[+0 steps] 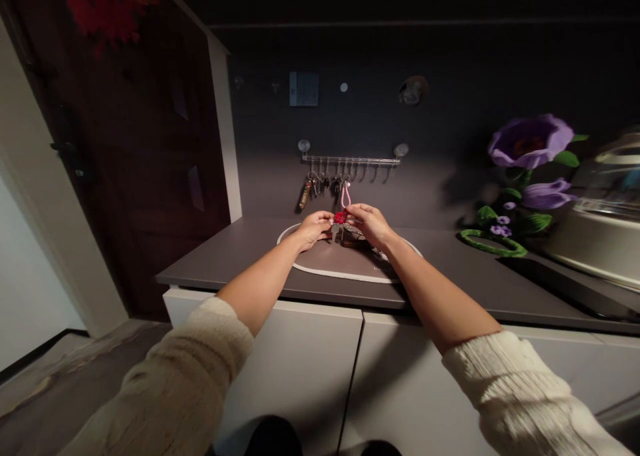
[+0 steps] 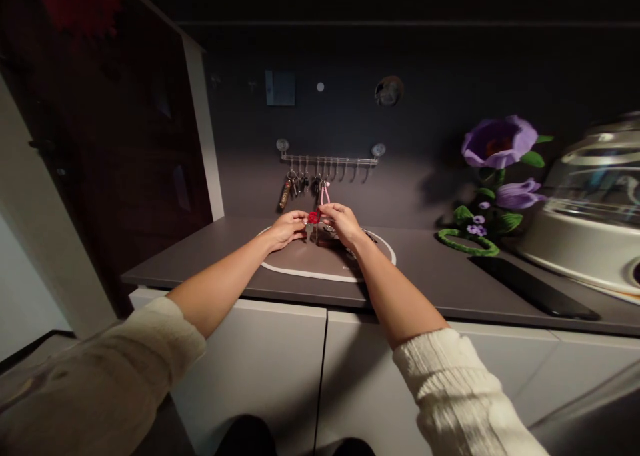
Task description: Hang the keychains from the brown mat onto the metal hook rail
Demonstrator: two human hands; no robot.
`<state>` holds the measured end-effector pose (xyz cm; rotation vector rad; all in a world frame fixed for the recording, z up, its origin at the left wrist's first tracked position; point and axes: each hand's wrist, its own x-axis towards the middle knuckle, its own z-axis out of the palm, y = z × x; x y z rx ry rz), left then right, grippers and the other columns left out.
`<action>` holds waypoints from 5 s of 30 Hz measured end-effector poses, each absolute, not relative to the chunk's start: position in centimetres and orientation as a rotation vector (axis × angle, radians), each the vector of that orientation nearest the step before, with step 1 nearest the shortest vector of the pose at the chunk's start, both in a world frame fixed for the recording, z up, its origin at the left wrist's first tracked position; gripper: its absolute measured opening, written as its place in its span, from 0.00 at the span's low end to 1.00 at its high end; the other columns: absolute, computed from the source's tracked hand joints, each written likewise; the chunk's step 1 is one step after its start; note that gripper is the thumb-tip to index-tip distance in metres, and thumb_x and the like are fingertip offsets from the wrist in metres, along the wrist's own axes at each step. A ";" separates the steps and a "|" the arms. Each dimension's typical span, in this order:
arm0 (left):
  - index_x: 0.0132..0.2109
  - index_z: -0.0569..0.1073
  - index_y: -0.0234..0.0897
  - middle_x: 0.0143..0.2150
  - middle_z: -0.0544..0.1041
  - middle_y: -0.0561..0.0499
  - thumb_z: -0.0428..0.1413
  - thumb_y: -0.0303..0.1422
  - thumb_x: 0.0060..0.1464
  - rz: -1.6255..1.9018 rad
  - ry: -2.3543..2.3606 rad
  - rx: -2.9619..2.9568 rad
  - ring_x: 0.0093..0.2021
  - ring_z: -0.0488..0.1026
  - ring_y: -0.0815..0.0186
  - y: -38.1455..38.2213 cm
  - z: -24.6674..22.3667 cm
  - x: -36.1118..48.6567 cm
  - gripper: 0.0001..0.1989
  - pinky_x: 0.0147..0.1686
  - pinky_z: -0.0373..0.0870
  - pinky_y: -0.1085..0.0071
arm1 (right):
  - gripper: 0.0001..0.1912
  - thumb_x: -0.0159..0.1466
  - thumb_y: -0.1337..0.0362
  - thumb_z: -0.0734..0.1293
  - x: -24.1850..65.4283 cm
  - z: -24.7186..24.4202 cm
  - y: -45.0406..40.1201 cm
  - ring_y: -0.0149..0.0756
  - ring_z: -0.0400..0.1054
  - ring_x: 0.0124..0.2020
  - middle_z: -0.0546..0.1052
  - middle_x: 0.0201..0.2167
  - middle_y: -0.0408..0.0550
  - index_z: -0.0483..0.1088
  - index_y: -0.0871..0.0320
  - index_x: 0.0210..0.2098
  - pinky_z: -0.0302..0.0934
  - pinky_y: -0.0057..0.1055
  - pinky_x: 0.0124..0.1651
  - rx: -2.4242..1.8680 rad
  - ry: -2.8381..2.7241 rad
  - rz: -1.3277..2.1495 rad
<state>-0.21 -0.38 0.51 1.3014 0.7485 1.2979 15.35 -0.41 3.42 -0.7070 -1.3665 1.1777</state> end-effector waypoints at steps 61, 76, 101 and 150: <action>0.28 0.67 0.35 0.21 0.68 0.55 0.48 0.38 0.49 1.567 1.261 1.841 0.20 0.63 0.74 1.7 -1.7 0.6 0.11 0.22 0.56 0.76 | 0.08 0.48 0.64 0.67 14.5 10.0 10.0 0.29 0.67 0.22 0.75 0.20 0.45 0.74 0.61 0.27 0.61 0.23 0.28 -1.240 -1.159 0.325; 0.26 0.67 0.34 0.21 0.68 0.54 0.49 0.37 0.49 1.555 1.274 1.834 0.20 0.64 0.74 1.5 -1.5 0.6 0.11 0.22 0.57 0.77 | 0.07 0.48 0.63 0.69 14.4 10.6 11.6 0.35 0.70 0.29 0.75 0.22 0.49 0.75 0.59 0.26 0.62 0.27 0.34 -1.288 -1.218 0.208; 0.27 0.66 0.35 0.19 0.66 0.56 0.49 0.36 0.49 1.526 1.282 1.775 0.18 0.62 0.74 1.5 -1.4 0.4 0.09 0.20 0.56 0.77 | 0.05 0.46 0.68 0.69 14.6 7.8 10.5 0.31 0.69 0.28 0.75 0.23 0.45 0.72 0.60 0.25 0.62 0.26 0.36 -1.251 -1.234 0.372; 0.33 0.77 0.38 0.37 0.77 0.45 0.54 0.35 0.47 0.828 1.914 2.288 0.38 0.71 0.65 5.1 0.9 7.0 0.09 0.38 0.63 0.73 | 0.14 0.59 0.67 0.58 21.2 1.2 2.4 0.35 0.68 0.41 0.76 0.40 0.52 0.73 0.60 0.39 0.56 0.25 0.42 -1.630 -1.962 -0.017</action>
